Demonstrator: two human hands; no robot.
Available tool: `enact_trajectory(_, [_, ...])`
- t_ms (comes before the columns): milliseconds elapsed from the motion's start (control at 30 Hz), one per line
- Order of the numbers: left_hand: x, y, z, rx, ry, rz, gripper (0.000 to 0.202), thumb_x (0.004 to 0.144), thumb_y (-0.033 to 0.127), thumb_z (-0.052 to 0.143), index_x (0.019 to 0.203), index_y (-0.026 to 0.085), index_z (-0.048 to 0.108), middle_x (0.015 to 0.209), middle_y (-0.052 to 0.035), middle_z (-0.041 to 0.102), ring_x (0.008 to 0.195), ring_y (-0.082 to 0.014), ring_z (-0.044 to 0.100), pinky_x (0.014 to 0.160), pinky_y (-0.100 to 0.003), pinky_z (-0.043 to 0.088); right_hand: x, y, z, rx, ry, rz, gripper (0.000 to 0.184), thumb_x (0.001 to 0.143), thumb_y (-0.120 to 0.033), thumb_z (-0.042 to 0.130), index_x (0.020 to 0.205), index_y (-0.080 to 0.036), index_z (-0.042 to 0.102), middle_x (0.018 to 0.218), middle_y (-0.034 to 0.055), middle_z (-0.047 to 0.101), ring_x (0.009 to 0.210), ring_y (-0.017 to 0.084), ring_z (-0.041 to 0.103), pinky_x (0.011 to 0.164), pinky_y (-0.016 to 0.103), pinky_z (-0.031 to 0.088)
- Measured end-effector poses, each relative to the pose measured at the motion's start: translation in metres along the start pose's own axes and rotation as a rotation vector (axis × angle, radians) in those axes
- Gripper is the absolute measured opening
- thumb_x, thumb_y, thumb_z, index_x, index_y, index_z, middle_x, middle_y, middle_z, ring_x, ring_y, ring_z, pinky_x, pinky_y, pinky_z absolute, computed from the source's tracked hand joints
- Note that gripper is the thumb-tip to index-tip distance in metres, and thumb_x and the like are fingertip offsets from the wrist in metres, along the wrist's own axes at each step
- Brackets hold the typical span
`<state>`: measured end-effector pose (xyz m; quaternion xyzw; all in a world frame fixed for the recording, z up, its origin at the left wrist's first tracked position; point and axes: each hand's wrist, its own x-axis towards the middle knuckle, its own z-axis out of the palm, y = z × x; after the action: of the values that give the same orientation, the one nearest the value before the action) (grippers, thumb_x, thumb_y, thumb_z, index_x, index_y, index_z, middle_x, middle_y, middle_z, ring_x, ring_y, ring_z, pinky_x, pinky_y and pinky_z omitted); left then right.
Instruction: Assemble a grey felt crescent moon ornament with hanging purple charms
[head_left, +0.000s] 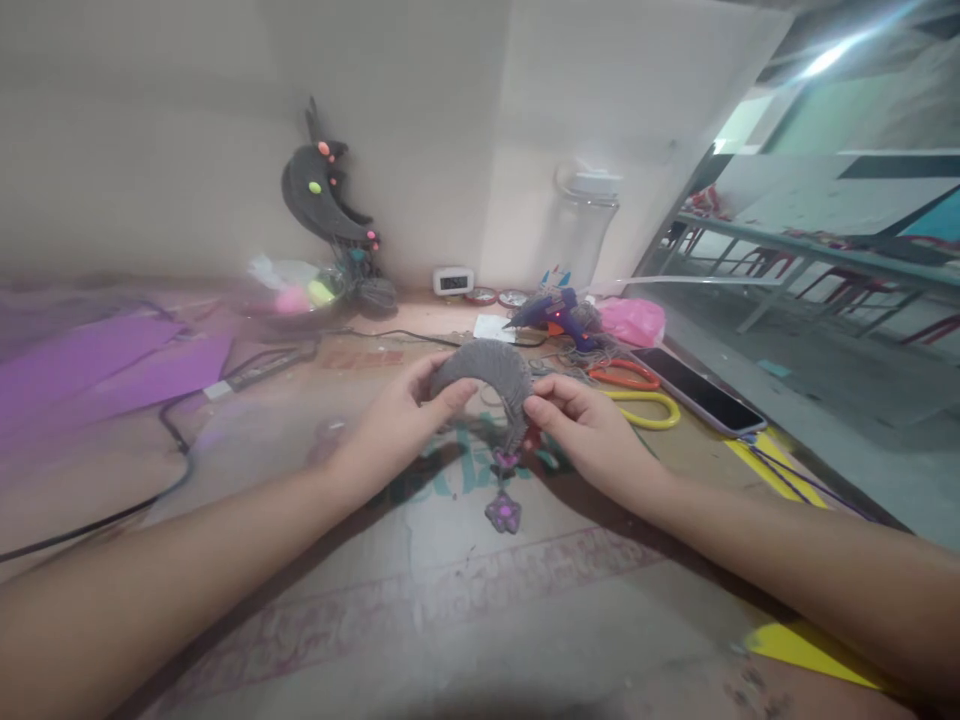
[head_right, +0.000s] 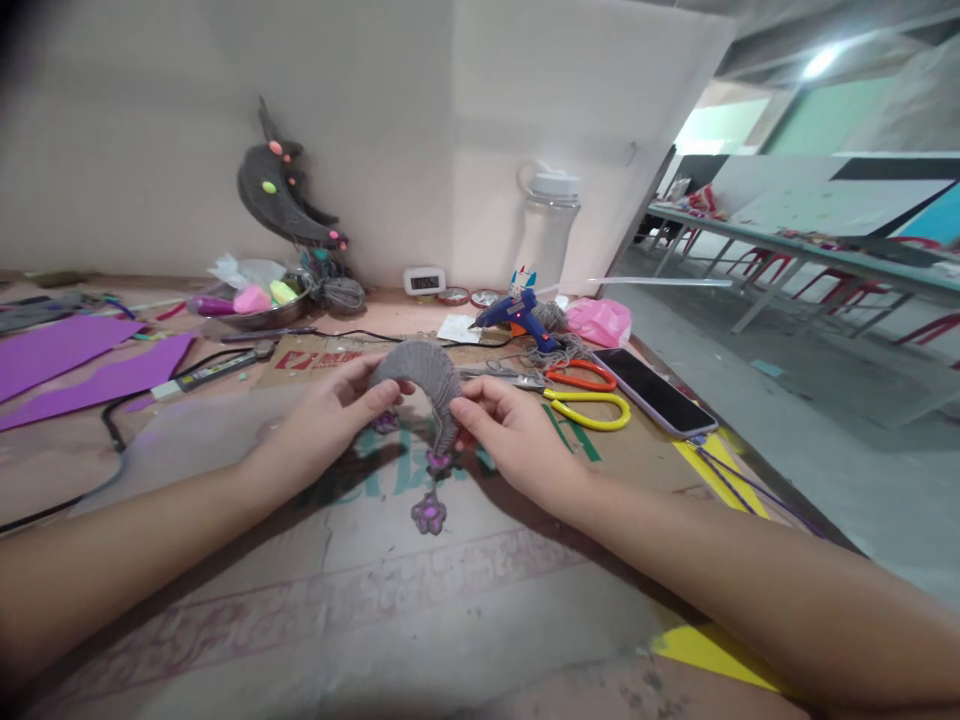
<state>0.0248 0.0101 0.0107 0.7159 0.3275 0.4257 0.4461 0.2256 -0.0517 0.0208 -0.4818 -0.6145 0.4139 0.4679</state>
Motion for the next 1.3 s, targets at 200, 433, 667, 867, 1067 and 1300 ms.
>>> enact_trajectory(200, [-0.006,0.005,0.001,0.106,-0.064,0.026,0.032,0.091,0.048,0.054,0.097,0.019,0.067,0.1,-0.0074,0.074,0.095,-0.0221,0.07,0.084,-0.036,0.057,-0.005,-0.002,0.005,-0.047,0.117,-0.101,0.024,0.084,-0.042,0.065,0.079,-0.02,0.058,0.069,-0.0023,0.058,0.06,0.011,0.053,0.057,0.024,0.046])
enact_trajectory(433, [-0.022,0.018,0.004,0.401,0.001,0.167,0.027,0.093,0.038,0.053,0.099,0.019,0.071,0.108,-0.0064,0.074,0.105,-0.0227,0.067,0.095,-0.038,0.053,-0.005,-0.005,0.009,0.028,0.019,-0.019,0.018,0.085,-0.036,0.062,0.082,-0.02,0.054,0.066,-0.0038,0.057,0.057,0.01,0.053,0.054,0.023,0.044])
enact_trajectory(667, [-0.022,0.018,0.005,0.488,-0.001,0.201,0.022,0.091,0.036,0.057,0.085,0.019,0.071,0.092,-0.0033,0.076,0.088,-0.0206,0.069,0.085,-0.034,0.056,-0.006,-0.004,0.012,-0.003,-0.027,-0.042,0.016,0.084,-0.034,0.062,0.08,-0.02,0.056,0.068,-0.0029,0.057,0.062,0.011,0.055,0.06,0.024,0.048])
enact_trajectory(867, [-0.021,0.015,0.004,0.49,-0.03,0.249,0.022,0.093,0.034,0.056,0.082,0.02,0.069,0.086,-0.0004,0.074,0.083,-0.0177,0.067,0.079,-0.029,0.054,-0.007,-0.005,0.013,0.018,-0.049,-0.031,0.017,0.083,-0.033,0.062,0.078,-0.02,0.053,0.068,-0.0036,0.057,0.062,0.01,0.057,0.061,0.024,0.05])
enact_trajectory(1067, [-0.022,0.011,0.001,0.487,-0.05,0.366,0.028,0.099,0.03,0.044,0.091,0.019,0.069,0.098,-0.0035,0.073,0.099,-0.0193,0.064,0.093,-0.032,0.05,-0.007,-0.004,0.013,0.02,-0.021,-0.07,0.016,0.085,-0.033,0.061,0.081,-0.021,0.051,0.067,-0.0031,0.058,0.061,0.011,0.057,0.061,0.025,0.05])
enact_trajectory(1300, [-0.018,0.011,0.003,0.341,0.014,0.145,0.032,0.1,0.033,0.04,0.092,0.019,0.068,0.092,-0.0028,0.07,0.092,-0.0181,0.064,0.087,-0.031,0.051,-0.007,-0.004,0.013,0.041,0.007,-0.048,0.017,0.085,-0.034,0.063,0.082,-0.021,0.051,0.066,-0.0033,0.06,0.061,0.012,0.059,0.062,0.026,0.05])
